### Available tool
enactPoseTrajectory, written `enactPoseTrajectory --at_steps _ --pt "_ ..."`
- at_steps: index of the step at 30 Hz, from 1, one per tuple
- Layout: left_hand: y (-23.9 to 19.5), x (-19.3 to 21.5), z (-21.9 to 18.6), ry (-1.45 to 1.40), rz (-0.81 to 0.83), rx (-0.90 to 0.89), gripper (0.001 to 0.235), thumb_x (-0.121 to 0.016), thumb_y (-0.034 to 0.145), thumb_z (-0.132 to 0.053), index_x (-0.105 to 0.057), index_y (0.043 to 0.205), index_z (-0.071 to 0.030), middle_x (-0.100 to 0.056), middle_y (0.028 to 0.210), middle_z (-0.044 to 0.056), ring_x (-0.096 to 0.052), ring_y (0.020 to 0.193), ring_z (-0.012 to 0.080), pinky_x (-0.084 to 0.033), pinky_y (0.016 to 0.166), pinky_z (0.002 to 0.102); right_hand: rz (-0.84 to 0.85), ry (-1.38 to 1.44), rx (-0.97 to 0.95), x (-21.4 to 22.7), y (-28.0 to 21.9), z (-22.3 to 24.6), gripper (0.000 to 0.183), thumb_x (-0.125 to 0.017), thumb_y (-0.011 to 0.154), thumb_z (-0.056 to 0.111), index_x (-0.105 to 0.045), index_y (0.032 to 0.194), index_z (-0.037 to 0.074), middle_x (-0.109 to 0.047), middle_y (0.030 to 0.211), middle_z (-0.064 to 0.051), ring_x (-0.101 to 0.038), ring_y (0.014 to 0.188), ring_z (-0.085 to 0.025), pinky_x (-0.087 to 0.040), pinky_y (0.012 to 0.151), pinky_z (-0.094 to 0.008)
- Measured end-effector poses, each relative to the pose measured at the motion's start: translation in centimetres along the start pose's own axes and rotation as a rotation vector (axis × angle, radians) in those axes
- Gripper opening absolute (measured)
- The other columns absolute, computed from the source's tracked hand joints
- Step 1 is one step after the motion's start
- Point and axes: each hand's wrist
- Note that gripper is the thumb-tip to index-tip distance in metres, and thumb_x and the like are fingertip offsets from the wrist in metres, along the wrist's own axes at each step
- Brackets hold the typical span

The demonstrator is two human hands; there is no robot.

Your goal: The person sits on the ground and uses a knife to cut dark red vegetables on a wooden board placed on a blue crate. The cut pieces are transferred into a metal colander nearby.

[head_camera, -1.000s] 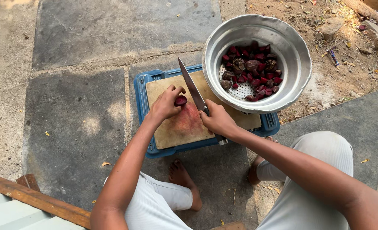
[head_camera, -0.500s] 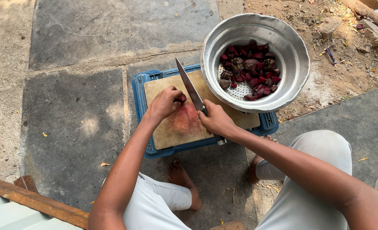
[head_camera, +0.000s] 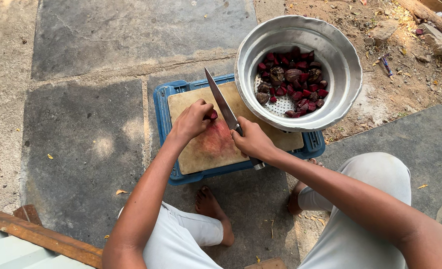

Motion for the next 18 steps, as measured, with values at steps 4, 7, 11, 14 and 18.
enactPoseTrajectory --at_steps 4,7,11,14,18 --pt "0.3 -0.1 0.3 -0.046 -0.041 0.074 0.036 -0.078 0.075 -0.002 -0.059 0.105 0.002 -0.069 0.099 0.017 -0.072 0.092 0.0330 -0.058 0.080 0.043 -0.014 -0.018 -0.021 -0.1 0.7 -0.9 0.021 -0.053 0.102 0.023 -0.051 0.099 0.002 -0.060 0.059 -0.008 -0.063 0.045 -0.019 -0.051 0.044 -0.037" --pt "0.6 -0.6 1.1 -0.202 -0.062 0.094 0.037 -0.076 0.075 -0.004 -0.060 0.108 0.002 -0.072 0.103 0.017 -0.076 0.089 0.0271 -0.061 0.079 0.040 -0.016 0.052 -0.052 -0.8 1.9 -3.2 0.026 -0.048 0.105 0.026 -0.051 0.099 0.001 -0.059 0.062 -0.008 -0.063 0.046 -0.018 -0.053 0.045 -0.037" --pt "0.9 -2.2 1.8 -0.248 -0.042 0.077 0.041 -0.081 0.071 -0.008 -0.067 0.109 0.001 -0.075 0.105 0.016 -0.077 0.091 0.0247 -0.062 0.081 0.037 0.037 0.401 -0.094 -2.5 4.6 -7.5 0.023 -0.045 0.104 0.023 -0.050 0.101 0.001 -0.058 0.068 -0.005 -0.060 0.050 -0.017 -0.055 0.048 -0.037" --pt "1.1 -3.0 1.9 -0.222 -0.011 0.108 0.041 -0.085 0.073 -0.013 -0.071 0.109 -0.001 -0.076 0.105 0.014 -0.076 0.093 0.0244 -0.062 0.082 0.036 0.061 0.557 -0.147 -3.6 6.6 -11.1 0.020 -0.044 0.103 0.019 -0.052 0.105 0.001 -0.058 0.073 -0.002 -0.061 0.056 -0.015 -0.056 0.053 -0.036" --pt "0.9 -3.4 1.7 -0.285 -0.029 0.071 0.039 -0.083 0.075 -0.012 -0.071 0.110 0.000 -0.076 0.106 0.014 -0.077 0.094 0.0234 -0.063 0.081 0.036 0.006 0.471 -0.133 -3.9 8.3 -14.3 0.022 -0.043 0.105 0.024 -0.054 0.116 0.008 -0.055 0.071 0.001 -0.053 0.054 -0.011 -0.051 0.052 -0.030"
Point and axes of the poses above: each hand's wrist, its own y-axis towards the middle knuckle, its own x-axis out of the back of the hand, z = x × y
